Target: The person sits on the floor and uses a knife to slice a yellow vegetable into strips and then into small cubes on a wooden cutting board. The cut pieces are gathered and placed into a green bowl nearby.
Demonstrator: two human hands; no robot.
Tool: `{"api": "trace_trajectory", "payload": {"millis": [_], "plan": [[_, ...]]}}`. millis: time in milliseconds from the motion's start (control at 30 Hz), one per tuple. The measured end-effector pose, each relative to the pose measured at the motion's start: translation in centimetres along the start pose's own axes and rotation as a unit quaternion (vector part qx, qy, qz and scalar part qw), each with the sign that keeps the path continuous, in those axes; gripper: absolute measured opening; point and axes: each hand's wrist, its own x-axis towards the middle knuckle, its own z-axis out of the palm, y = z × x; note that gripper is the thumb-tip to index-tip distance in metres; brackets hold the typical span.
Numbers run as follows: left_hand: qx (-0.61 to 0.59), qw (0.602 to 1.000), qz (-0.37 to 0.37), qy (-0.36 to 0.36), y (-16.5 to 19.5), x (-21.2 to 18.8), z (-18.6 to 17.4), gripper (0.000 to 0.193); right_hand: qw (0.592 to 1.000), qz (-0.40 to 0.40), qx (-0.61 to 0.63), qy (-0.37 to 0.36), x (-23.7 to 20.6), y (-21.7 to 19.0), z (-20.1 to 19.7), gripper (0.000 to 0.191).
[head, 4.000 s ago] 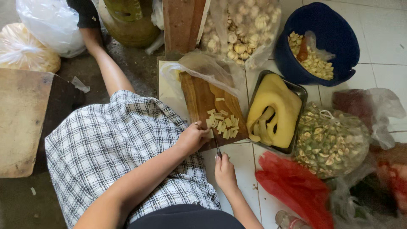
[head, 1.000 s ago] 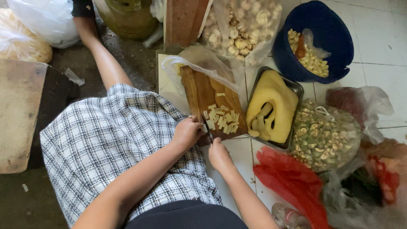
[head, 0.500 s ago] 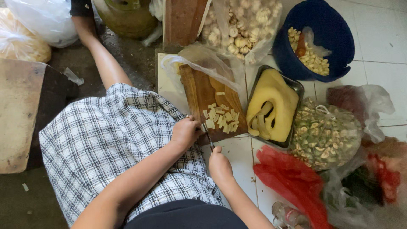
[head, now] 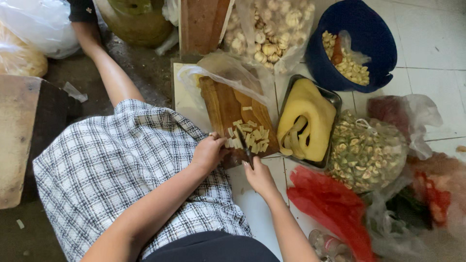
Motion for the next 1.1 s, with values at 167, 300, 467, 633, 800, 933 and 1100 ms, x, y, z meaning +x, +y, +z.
{"api": "trace_trajectory", "payload": {"millis": [167, 300, 467, 633, 800, 933, 1100], "plan": [[0.011, 1.000, 0.013, -0.017, 0.3, 1.4, 0.8, 0.100, 0.966, -0.133, -0.082, 0.206, 1.3, 0.3, -2.7, 0.093], [0.043, 0.993, -0.041, -0.097, 0.6, 4.2, 1.6, 0.111, 0.973, -0.132, -0.061, 0.180, 5.4, 2.2, -3.1, 0.103], [0.032, 0.989, -0.069, -0.126, 0.8, 7.1, 3.4, 0.106, 0.990, -0.095, -0.049, 0.097, 9.8, 4.3, -2.5, 0.089], [0.015, 0.995, -0.021, -0.101, -0.3, 9.1, 2.5, 0.082, 0.990, -0.096, -0.052, 0.089, 12.3, 1.7, -2.3, 0.085], [0.017, 0.995, -0.022, -0.093, -1.6, 12.7, -0.4, 0.072, 0.996, 0.001, -0.067, 0.055, 14.7, -4.8, -3.3, 0.083], [0.009, 0.993, -0.070, -0.092, -3.3, 17.8, -2.7, 0.055, 0.993, -0.084, 0.043, 0.070, 18.2, -9.6, -4.1, 0.054], [-0.056, 0.992, 0.026, 0.114, -4.3, 23.0, -4.8, 0.038, 0.953, -0.135, 0.211, 0.171, 21.9, -12.6, -2.7, 0.043]]}}
